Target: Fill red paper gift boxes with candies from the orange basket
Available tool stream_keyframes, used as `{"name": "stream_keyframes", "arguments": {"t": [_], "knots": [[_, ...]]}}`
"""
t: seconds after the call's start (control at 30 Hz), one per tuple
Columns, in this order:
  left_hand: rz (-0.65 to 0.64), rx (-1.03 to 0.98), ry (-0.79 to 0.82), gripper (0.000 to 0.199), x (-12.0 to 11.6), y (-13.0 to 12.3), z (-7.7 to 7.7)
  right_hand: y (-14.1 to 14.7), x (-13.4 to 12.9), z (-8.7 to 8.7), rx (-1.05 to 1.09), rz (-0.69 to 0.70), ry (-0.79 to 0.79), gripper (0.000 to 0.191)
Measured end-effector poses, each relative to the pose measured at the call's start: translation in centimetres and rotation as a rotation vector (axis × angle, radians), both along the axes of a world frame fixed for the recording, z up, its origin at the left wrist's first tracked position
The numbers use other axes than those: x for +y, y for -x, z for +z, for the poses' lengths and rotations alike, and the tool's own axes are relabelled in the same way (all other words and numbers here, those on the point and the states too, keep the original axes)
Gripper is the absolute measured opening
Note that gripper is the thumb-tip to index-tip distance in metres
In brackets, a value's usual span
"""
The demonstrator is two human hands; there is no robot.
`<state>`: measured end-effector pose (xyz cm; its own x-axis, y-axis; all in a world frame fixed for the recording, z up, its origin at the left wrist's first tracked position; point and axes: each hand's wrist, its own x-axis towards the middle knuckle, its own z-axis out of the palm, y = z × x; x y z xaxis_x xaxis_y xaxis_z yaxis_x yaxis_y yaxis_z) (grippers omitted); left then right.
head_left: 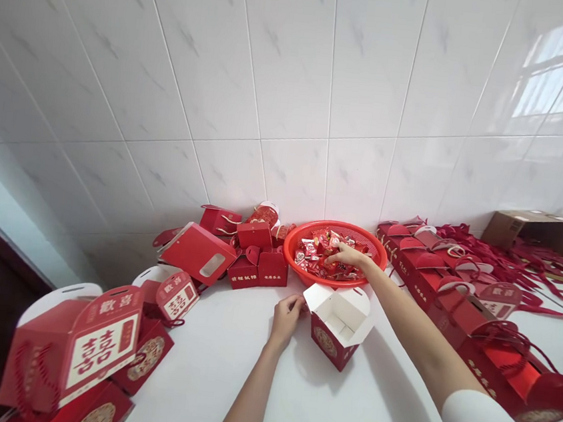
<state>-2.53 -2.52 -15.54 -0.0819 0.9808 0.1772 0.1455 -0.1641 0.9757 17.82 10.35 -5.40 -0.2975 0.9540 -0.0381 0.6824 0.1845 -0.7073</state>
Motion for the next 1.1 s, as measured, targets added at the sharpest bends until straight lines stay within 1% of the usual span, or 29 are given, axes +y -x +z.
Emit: {"name": "stream_keyframes", "arguments": {"t": [0.1,0.23,0.43,0.63,0.73,0.93,1.03,1.1], "knots": [[0.003,-0.015,-0.002,0.034,0.0,0.0,0.0,0.0,-0.2,0.5,0.071,-0.059,-0.036,0.032],[0.003,-0.029,-0.003,0.034,0.1,0.0,-0.1,0.0,-0.7,0.8,0.142,-0.105,-0.049,0.031],[-0.004,-0.042,-0.001,0.033,0.2,0.1,-0.2,0.2,-1.4,1.0,0.226,-0.155,-0.056,0.028],[-0.002,-0.074,0.002,0.034,0.2,0.1,-0.1,0.3,-1.3,0.9,0.264,-0.212,-0.082,0.030],[0.000,-0.097,0.006,0.034,0.2,0.1,-0.1,0.3,-1.2,0.6,0.271,-0.207,-0.072,0.031],[0.005,-0.120,0.010,0.035,0.3,0.3,-0.2,0.5,-1.3,-0.3,0.298,-0.139,-0.039,0.023],[0.010,-0.126,0.006,0.035,0.3,0.3,-0.2,0.5,-1.1,-0.7,0.305,-0.112,-0.070,0.017],[0.015,-0.128,0.002,0.036,0.3,0.3,-0.1,0.4,-0.8,-0.9,0.296,-0.118,-0.103,0.015]]}}
